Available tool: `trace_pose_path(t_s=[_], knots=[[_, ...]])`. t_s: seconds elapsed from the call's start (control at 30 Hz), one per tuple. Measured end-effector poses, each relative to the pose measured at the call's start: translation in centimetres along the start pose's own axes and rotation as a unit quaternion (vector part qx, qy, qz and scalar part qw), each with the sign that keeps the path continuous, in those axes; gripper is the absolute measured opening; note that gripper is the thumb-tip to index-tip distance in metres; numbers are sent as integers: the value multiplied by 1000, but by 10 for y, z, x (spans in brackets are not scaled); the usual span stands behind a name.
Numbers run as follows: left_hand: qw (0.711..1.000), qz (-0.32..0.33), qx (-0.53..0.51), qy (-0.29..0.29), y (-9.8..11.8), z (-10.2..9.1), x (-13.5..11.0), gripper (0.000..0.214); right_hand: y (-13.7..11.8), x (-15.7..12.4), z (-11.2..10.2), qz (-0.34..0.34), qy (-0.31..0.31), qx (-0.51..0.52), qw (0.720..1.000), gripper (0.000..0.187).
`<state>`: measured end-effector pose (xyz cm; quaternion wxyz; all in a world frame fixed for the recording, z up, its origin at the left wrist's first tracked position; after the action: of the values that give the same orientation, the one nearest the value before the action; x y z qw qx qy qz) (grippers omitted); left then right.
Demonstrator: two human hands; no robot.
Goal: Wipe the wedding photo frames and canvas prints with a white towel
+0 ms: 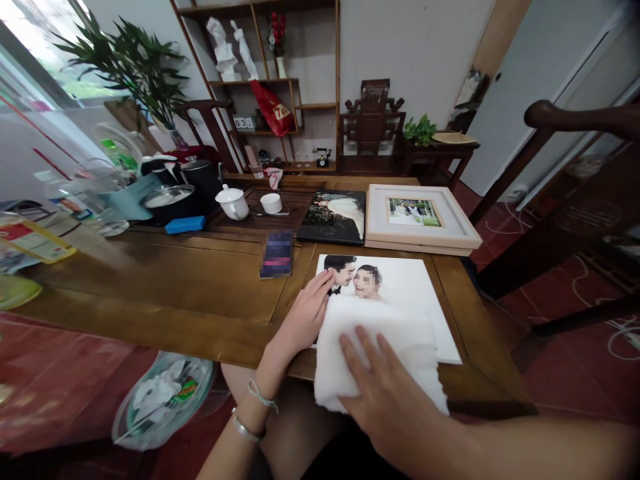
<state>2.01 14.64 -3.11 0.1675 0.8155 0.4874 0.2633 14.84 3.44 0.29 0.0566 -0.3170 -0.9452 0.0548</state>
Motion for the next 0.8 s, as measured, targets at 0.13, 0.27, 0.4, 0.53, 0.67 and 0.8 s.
trace_pose_path(t_s=[0.13,0.27,0.4,0.53,0.67,0.8], knots=[[1000,8,6,8,-2,2,-1,45,56,15,-18,64,-31,38,997,40],[1000,21,13,18,-1,2,-1,44,110,49,-39,91,-12,56,994,45],[1000,10,24,12,-4,4,-1,44,126,90,-45,52,13,98,994,36],[1000,-8,27,10,-7,6,-1,44,126,114,-40,38,23,103,994,35],[1000,4,19,12,-5,5,-1,44,132,93,-38,44,24,97,994,36],[1000,1,12,-2,-1,3,-1,47,155,42,-41,62,30,82,994,42]])
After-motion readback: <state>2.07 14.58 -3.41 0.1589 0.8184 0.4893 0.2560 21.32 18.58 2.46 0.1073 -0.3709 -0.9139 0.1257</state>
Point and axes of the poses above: each hand's wrist, its own x-axis towards the middle knuckle, its own z-axis out of the palm, y = z × x, the point moved 5 cm from there along x, towards the middle knuckle, and after that the axes turned 5 degrees about x, right-handed, at the moved point
